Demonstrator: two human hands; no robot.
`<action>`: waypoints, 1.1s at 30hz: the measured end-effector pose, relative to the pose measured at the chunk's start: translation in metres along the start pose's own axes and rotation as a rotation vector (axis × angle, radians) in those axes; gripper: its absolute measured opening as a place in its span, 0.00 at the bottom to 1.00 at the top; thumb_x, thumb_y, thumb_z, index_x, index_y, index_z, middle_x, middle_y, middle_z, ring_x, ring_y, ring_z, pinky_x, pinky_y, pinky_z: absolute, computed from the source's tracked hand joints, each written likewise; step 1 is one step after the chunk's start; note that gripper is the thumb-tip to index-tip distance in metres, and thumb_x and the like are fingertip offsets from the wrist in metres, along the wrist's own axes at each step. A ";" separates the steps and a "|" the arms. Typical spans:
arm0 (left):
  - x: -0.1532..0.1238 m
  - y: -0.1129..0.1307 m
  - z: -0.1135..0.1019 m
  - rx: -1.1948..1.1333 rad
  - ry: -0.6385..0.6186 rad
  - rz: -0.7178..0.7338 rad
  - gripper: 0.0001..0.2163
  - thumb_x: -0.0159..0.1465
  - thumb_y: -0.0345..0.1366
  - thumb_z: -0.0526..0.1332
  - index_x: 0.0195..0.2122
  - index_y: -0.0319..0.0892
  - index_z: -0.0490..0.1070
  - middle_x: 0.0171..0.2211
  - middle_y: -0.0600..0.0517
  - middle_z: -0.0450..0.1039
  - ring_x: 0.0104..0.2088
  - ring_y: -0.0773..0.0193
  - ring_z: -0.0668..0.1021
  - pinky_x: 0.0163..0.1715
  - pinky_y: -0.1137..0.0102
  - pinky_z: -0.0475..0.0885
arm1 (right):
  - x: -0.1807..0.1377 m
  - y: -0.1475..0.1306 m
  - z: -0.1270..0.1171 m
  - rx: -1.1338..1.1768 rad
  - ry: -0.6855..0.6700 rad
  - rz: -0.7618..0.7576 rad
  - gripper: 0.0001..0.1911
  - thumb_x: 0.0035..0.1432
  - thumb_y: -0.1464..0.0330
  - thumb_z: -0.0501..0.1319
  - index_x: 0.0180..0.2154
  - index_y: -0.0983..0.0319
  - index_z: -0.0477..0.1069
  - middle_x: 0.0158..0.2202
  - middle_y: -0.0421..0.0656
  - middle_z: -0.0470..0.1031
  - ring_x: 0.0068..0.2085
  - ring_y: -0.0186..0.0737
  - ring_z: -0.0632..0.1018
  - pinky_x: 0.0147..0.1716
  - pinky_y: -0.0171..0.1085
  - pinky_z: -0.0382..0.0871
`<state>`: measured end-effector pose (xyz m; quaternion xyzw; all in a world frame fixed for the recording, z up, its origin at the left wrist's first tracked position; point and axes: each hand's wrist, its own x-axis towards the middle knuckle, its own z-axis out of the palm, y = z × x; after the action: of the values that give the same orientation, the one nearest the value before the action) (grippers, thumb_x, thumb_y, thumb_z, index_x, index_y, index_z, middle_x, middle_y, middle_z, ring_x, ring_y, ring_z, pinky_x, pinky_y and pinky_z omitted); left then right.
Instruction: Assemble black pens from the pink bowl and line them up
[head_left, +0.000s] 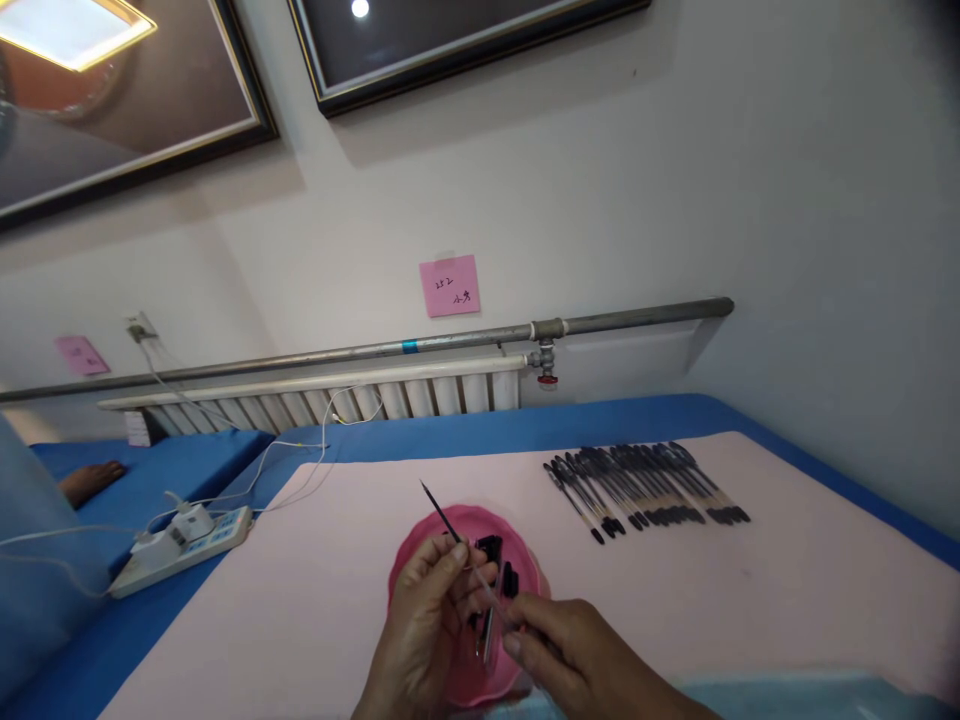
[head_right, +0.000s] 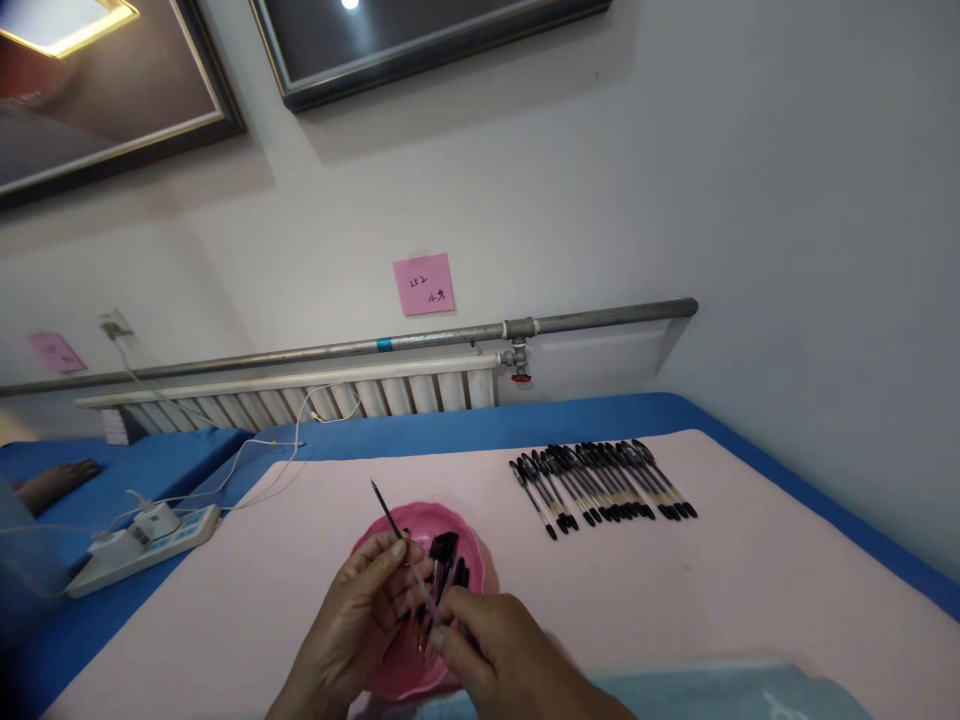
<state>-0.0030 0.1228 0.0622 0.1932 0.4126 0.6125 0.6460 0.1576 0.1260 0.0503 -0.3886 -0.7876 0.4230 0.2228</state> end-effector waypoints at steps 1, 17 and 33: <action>0.000 0.000 0.000 -0.001 0.005 0.003 0.11 0.49 0.31 0.68 0.30 0.38 0.67 0.26 0.50 0.76 0.27 0.65 0.79 0.25 0.74 0.73 | 0.000 0.001 0.000 0.000 0.001 -0.001 0.10 0.60 0.66 0.50 0.27 0.60 0.62 0.22 0.34 0.61 0.24 0.30 0.61 0.23 0.29 0.53; -0.001 -0.002 0.003 -0.001 0.024 0.014 0.09 0.51 0.30 0.67 0.31 0.38 0.67 0.25 0.51 0.76 0.26 0.65 0.79 0.24 0.74 0.73 | 0.000 -0.002 -0.001 -0.019 -0.011 -0.006 0.09 0.60 0.67 0.51 0.27 0.60 0.63 0.23 0.35 0.64 0.25 0.30 0.63 0.23 0.29 0.52; 0.000 -0.007 0.003 0.005 0.030 0.027 0.10 0.49 0.32 0.68 0.30 0.39 0.67 0.25 0.52 0.75 0.25 0.66 0.78 0.23 0.75 0.71 | 0.000 0.003 0.004 -0.041 0.030 0.011 0.10 0.60 0.67 0.51 0.27 0.60 0.65 0.23 0.35 0.65 0.24 0.30 0.63 0.22 0.29 0.52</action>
<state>0.0039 0.1221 0.0586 0.1912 0.4211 0.6229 0.6309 0.1563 0.1249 0.0456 -0.4036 -0.7906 0.4021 0.2244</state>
